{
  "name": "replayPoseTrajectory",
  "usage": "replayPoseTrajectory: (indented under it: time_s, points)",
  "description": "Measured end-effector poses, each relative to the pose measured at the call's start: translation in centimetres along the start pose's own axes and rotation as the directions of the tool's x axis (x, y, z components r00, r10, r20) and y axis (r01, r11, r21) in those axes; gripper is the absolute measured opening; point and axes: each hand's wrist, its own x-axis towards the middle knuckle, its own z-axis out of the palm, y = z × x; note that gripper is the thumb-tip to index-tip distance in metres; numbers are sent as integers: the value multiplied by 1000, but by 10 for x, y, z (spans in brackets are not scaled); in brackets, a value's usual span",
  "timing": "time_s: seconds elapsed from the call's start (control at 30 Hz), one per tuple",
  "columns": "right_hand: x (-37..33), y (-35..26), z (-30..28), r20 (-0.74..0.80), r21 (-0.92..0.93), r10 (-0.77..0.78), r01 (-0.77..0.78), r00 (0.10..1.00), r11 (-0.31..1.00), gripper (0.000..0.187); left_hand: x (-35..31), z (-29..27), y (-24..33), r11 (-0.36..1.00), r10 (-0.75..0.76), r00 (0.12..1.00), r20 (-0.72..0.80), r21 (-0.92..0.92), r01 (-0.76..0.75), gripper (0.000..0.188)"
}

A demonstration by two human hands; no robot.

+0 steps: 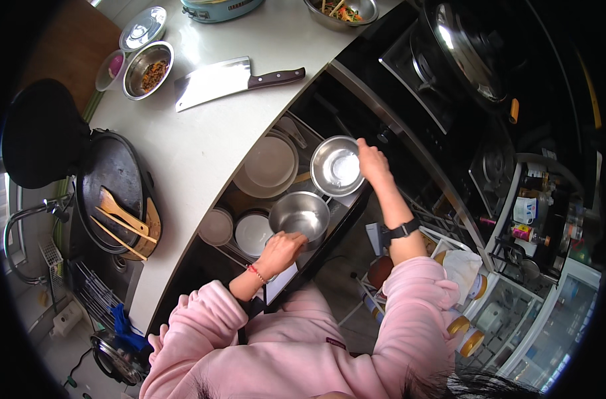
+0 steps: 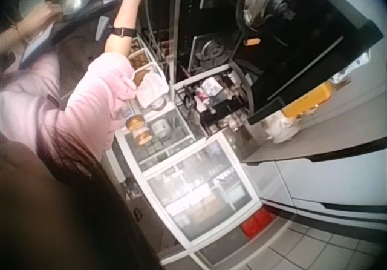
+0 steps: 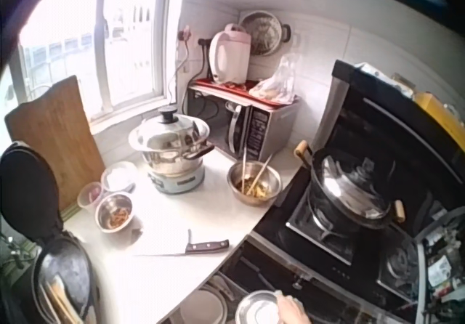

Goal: The person washes a metal bowl, chopsticks, and a wooden spatula at the sink using a blue cloth and running water, then places the bowl in a drawer. They later clean the interior of a sandwich press with a cloth and wipe its exterior.

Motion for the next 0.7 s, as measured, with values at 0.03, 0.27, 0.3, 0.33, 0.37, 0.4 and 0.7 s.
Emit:
replayPoseTrajectory:
  time_s: [0.03,0.27,0.3,0.33,0.37,0.4,0.7]
  points:
    - [-5,7,-12,17,62,19,-20,1000,998,27,7,5,-5,999,25,1000,-7,48,-25,8]
    - [-13,37,-4,21,484,-87,66,996,873,32,58,51,-54,942,135,991,5,308,-130,9]
    - [-11,40,5,19,493,-122,96,992,865,33,64,57,-61,935,151,989,10,324,-146,9]
    - [-11,42,14,31,481,-106,78,994,873,33,68,62,-67,927,178,984,1,335,-168,9]
    - [-9,44,22,51,480,-124,85,991,873,33,72,66,-73,920,185,983,20,349,-180,9]
    - [-7,44,31,82,482,-120,66,989,874,34,74,70,-77,910,193,981,31,367,-191,10]
    - [-1,5,93,125,180,-169,145,978,973,34,56,75,-67,894,207,972,-110,424,-142,31]
